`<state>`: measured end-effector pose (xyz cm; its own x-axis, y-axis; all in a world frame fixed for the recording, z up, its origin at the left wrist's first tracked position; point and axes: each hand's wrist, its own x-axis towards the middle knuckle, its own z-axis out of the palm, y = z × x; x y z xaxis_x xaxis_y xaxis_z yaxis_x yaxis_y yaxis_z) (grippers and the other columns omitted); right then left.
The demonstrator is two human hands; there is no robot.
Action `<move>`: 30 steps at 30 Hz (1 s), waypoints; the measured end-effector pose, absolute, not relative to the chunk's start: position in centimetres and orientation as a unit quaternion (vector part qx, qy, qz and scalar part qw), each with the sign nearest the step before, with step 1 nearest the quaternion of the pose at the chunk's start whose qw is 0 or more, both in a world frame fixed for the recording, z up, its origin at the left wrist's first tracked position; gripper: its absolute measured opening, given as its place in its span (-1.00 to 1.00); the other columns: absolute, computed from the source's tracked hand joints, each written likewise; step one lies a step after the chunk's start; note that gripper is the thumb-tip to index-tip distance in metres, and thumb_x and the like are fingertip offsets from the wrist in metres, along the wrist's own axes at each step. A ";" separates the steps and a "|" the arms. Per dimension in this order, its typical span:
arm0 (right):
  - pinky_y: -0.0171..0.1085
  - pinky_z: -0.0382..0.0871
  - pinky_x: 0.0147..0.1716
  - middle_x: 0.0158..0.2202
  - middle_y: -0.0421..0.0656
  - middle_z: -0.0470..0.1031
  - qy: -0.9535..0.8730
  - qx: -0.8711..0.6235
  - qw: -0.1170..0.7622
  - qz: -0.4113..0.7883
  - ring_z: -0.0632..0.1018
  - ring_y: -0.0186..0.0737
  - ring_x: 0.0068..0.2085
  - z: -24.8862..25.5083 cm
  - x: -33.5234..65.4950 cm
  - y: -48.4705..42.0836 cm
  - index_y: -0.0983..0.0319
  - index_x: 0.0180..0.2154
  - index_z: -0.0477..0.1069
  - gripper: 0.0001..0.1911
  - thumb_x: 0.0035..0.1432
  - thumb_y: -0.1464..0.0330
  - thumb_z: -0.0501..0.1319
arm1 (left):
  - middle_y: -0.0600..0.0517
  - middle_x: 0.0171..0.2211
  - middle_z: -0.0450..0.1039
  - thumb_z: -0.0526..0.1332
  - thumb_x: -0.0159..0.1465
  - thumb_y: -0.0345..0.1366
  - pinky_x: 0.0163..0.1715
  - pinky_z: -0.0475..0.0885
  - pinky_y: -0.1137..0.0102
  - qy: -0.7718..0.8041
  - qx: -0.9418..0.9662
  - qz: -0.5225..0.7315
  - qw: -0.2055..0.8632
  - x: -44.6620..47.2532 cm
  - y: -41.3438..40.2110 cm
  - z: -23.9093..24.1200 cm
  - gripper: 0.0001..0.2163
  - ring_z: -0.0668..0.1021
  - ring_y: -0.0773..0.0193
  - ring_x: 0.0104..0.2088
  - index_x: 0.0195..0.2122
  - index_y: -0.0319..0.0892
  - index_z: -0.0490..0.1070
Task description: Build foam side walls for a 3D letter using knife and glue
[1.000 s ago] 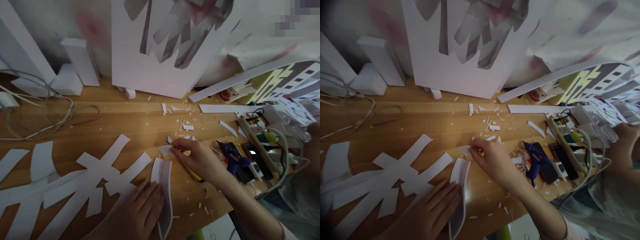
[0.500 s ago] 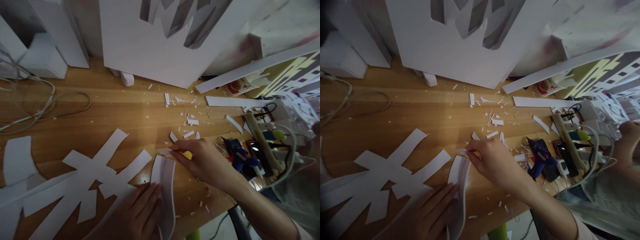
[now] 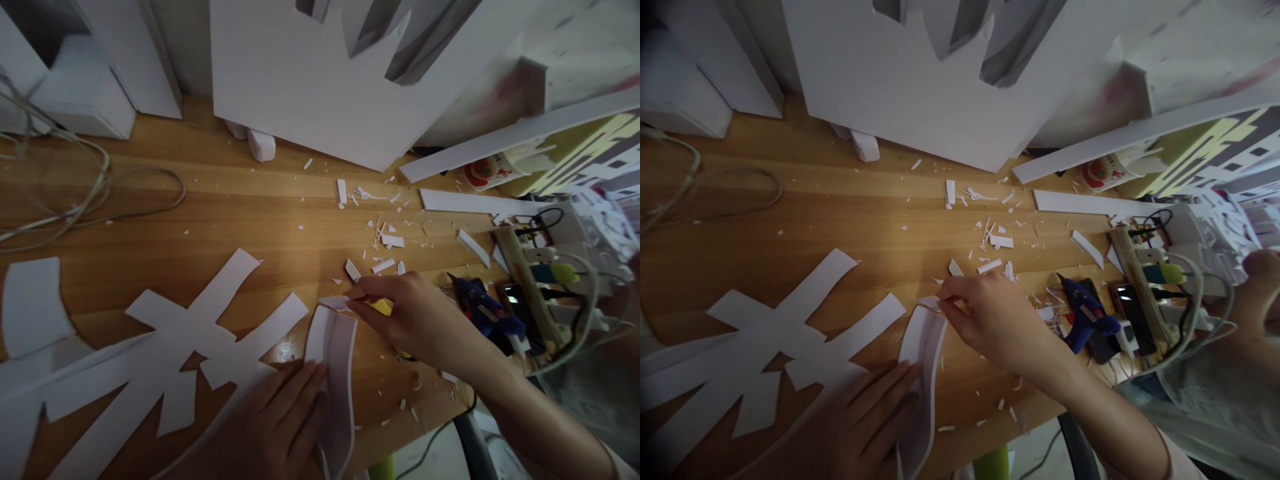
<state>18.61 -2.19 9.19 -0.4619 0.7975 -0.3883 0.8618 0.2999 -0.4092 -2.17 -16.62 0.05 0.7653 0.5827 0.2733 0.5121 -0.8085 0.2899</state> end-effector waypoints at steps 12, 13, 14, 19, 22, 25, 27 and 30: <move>-0.34 0.33 -0.43 -0.44 -0.21 0.63 0.804 0.511 0.084 -0.292 0.63 -0.21 -0.39 9.4 18.1 -1.8 0.16 -0.36 0.58 -0.83 0.16 0.47 0.22 | -0.15 0.15 0.44 -0.05 0.38 -0.34 0.16 0.27 0.24 0.303 0.928 0.186 0.114 -2.0 -16.7 -0.2 -0.64 0.46 0.09 0.16 0.10 -0.31 0.39; -0.34 0.33 -0.43 -0.44 -0.21 0.64 0.803 0.511 0.087 -0.293 0.63 -0.22 -0.39 9.4 18.0 -1.7 0.16 -0.37 0.58 -0.83 0.16 0.48 0.22 | -0.15 0.16 0.43 -0.04 0.39 -0.34 0.16 0.27 0.24 0.303 0.928 0.183 0.114 -1.9 -16.7 -0.2 -0.64 0.46 0.10 0.16 0.11 -0.31 0.39; -0.34 0.33 -0.43 -0.43 -0.21 0.64 0.803 0.511 0.090 -0.294 0.63 -0.22 -0.38 9.5 18.0 -1.7 0.15 -0.37 0.58 -0.83 0.16 0.48 0.23 | -0.14 0.17 0.43 -0.04 0.38 -0.34 0.16 0.26 0.24 0.302 0.929 0.181 0.114 -1.9 -16.8 -0.2 -0.63 0.46 0.10 0.16 0.11 -0.31 0.39; -0.34 0.32 -0.42 -0.41 -0.23 0.64 0.809 0.490 0.098 -0.309 0.62 -0.24 -0.37 9.4 18.2 -1.4 0.13 -0.33 0.59 -0.83 0.20 0.45 0.22 | -0.13 0.17 0.43 -0.02 0.37 -0.34 0.18 0.25 0.26 0.303 0.927 0.184 0.124 -2.0 -16.9 -0.2 -0.64 0.46 0.11 0.15 0.11 -0.31 0.39; -0.35 0.30 -0.42 -0.40 -0.25 0.64 0.810 0.482 0.101 -0.318 0.61 -0.26 -0.38 9.3 18.3 -1.0 0.13 -0.34 0.58 -0.83 0.20 0.47 0.23 | -0.13 0.17 0.43 -0.05 0.39 -0.33 0.17 0.27 0.23 0.313 0.923 0.185 0.123 -1.9 -16.9 -0.4 -0.63 0.46 0.09 0.16 0.10 -0.30 0.40; -0.36 0.29 -0.42 -0.42 -0.27 0.63 0.806 0.473 0.095 -0.342 0.60 -0.29 -0.39 9.2 18.2 -0.7 0.13 -0.35 0.56 -0.83 0.23 0.44 0.21 | -0.10 0.18 0.42 -0.06 0.41 -0.25 0.18 0.29 0.23 0.313 0.925 0.178 0.125 -1.6 -17.1 -0.6 -0.61 0.43 0.08 0.19 0.13 -0.27 0.39; -0.36 0.28 -0.44 -0.44 -0.28 0.61 0.800 0.474 0.096 -0.354 0.58 -0.30 -0.41 9.3 18.1 -0.6 0.12 -0.37 0.55 -0.82 0.25 0.40 0.20 | -0.08 0.17 0.43 -0.04 0.41 -0.19 0.18 0.30 0.24 0.315 0.923 0.184 0.125 -1.5 -17.3 -0.8 -0.60 0.42 0.08 0.20 0.14 -0.24 0.39; -0.36 0.24 -0.50 -0.49 -0.29 0.59 0.792 0.482 0.103 -0.359 0.54 -0.32 -0.48 9.3 17.9 -0.6 0.11 -0.40 0.55 -0.81 0.22 0.40 0.20 | -0.06 0.16 0.45 -0.03 0.42 -0.17 0.15 0.33 0.24 0.330 0.914 0.201 0.126 -1.3 -17.6 -1.0 -0.62 0.42 0.10 0.19 0.11 -0.20 0.41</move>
<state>17.89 -0.57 9.33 -0.5144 0.6893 -0.5102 0.8379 0.2773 -0.4702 -1.31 -17.65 -1.03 0.7013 0.6542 0.2832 0.5529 -0.7499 0.3631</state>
